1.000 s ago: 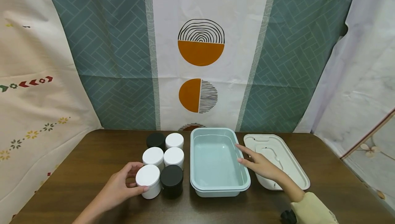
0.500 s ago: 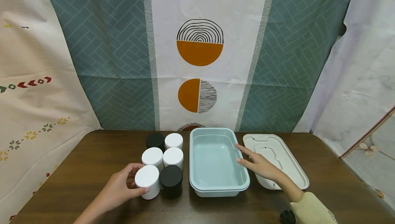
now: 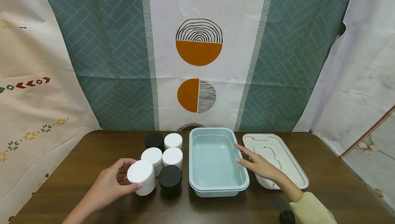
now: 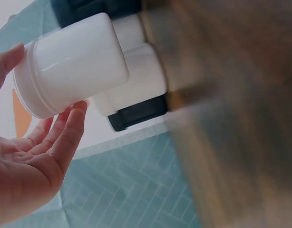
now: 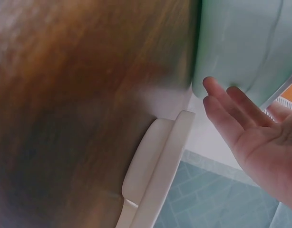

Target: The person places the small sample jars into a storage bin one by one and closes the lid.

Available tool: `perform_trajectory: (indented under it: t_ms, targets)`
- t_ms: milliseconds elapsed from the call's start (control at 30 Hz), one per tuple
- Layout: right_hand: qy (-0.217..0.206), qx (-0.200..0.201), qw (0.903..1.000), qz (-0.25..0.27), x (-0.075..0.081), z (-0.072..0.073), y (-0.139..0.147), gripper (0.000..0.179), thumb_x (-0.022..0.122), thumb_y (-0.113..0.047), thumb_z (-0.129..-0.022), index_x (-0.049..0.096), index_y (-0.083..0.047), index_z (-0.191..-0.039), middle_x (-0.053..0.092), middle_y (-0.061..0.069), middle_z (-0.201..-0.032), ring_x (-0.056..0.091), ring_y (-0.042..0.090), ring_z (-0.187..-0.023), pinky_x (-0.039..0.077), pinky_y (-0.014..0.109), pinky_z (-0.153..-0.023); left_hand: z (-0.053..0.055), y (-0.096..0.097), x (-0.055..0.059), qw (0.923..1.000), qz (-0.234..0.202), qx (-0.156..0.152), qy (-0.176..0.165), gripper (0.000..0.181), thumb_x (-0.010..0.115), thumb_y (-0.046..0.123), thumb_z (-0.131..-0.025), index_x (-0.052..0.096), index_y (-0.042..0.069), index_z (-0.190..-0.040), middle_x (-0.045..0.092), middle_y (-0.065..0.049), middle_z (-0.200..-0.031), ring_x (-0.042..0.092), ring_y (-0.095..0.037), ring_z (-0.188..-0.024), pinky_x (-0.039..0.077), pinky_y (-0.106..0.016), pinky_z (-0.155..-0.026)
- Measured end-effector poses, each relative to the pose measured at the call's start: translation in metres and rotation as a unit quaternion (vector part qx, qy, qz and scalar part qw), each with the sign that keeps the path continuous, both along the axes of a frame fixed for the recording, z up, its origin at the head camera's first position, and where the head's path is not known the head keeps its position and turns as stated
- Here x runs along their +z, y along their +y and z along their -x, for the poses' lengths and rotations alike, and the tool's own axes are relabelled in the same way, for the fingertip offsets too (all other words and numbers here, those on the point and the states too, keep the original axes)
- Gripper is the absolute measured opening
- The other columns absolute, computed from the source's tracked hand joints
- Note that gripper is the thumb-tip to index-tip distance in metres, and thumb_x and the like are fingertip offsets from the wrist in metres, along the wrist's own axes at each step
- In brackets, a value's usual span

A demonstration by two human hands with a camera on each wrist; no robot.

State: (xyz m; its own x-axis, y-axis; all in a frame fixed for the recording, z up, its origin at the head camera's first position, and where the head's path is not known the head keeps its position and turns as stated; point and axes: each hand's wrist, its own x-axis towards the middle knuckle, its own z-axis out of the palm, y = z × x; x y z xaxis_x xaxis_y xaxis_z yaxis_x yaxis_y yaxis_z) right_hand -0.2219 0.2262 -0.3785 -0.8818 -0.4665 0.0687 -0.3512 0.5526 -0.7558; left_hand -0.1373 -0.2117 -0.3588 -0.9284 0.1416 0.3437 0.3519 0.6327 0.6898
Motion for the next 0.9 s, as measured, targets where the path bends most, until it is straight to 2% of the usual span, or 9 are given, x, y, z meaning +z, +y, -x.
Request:
perform_trajectory:
  t_ms: [167,400,667,900]
  targets:
    - [-0.017,-0.001,0.9998,0.013,0.001,0.000,0.000,0.059,0.049,-0.030,-0.094,0.025,-0.011,-0.144,0.025,0.020,-0.146,0.031,0.042,-0.127,0.035,0.057,-0.094,-0.002,0.000,0.014,0.9994,0.004,0.006,0.034,0.058,0.085,0.022,-0.060,0.055,0.007,-0.108,0.060,-0.002,-0.100,0.057,0.000,-0.083,0.052,-0.021,-0.068]
    - [-0.016,0.012,0.9997,0.010,0.001,0.000,0.000,0.059,0.048,-0.028,-0.094,0.024,-0.008,-0.144,0.026,0.024,-0.143,0.037,0.042,-0.122,0.044,0.049,-0.088,0.001,0.009,0.032,0.9982,-0.002,0.000,0.060,0.056,0.085,0.020,-0.061,0.055,0.009,-0.107,0.061,0.001,-0.098,0.059,-0.001,-0.083,0.050,-0.017,-0.072]
    - [-0.034,0.001,0.9992,0.019,0.001,0.000,0.000,0.061,0.050,-0.030,-0.094,0.023,-0.011,-0.145,0.027,0.020,-0.144,0.037,0.039,-0.123,0.041,0.050,-0.090,0.009,0.032,0.049,0.9971,-0.020,-0.033,0.065,0.054,0.084,0.022,-0.063,0.056,0.009,-0.107,0.062,0.002,-0.098,0.061,-0.006,-0.083,0.051,-0.020,-0.074]
    - [-0.037,0.002,0.9991,0.018,-0.001,0.001,0.001,0.060,0.048,-0.031,-0.094,0.022,-0.013,-0.145,0.025,0.020,-0.145,0.034,0.042,-0.125,0.041,0.052,-0.090,0.020,0.057,0.056,0.9963,-0.043,-0.064,0.038,0.054,0.084,0.021,-0.063,0.056,0.006,-0.107,0.061,-0.003,-0.102,0.061,-0.014,-0.085,0.052,-0.026,-0.074]
